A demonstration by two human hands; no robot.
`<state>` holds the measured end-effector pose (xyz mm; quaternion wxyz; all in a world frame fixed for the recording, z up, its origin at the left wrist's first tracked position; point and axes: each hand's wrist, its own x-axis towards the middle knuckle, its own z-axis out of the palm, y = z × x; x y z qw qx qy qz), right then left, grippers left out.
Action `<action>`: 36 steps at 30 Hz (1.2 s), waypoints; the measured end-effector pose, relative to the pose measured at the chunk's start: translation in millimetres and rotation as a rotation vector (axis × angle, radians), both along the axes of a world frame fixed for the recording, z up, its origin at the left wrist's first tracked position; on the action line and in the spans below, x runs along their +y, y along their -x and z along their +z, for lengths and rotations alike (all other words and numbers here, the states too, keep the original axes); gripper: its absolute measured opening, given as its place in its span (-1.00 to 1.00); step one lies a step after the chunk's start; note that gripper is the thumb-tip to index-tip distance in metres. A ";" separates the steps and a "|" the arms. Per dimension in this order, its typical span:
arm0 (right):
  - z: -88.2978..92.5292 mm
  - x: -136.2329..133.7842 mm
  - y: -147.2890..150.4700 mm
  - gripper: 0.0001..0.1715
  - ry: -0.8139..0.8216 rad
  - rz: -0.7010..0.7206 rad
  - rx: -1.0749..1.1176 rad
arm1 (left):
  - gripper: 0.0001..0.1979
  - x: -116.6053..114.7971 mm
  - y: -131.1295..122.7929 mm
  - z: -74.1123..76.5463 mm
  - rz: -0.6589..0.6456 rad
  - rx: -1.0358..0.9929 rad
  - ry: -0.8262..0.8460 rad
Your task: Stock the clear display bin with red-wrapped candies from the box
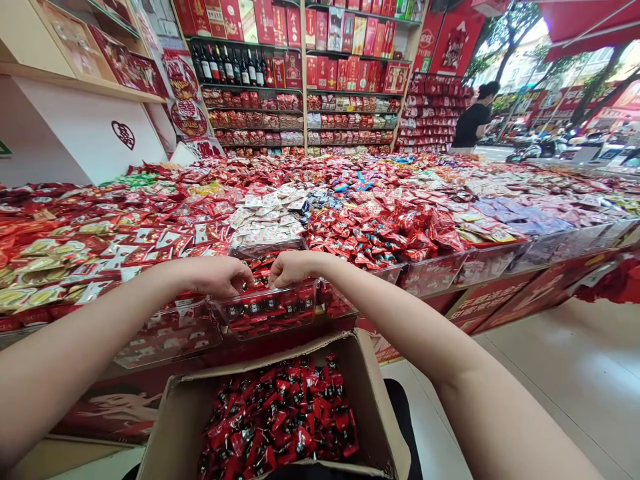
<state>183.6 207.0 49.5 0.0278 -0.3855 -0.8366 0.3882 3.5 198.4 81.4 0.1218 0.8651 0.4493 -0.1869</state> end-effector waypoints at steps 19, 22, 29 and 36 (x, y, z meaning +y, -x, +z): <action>-12.0 12.6 -4.0 -0.82 -0.144 0.104 -0.042 | -0.77 16.4 -21.2 -6.0 -0.078 0.059 0.068; -9.2 13.0 -4.8 -0.83 -0.166 0.100 -0.038 | -0.78 20.1 -14.9 -9.6 -0.076 0.023 0.053; -12.7 14.2 -3.5 -0.84 -0.184 0.108 -0.070 | -0.80 19.8 -12.8 -12.8 -0.053 -0.008 0.021; 17.9 -22.6 -14.8 -0.81 -0.522 -0.123 -0.018 | -0.84 11.6 -12.7 -2.7 -0.011 -0.072 -0.028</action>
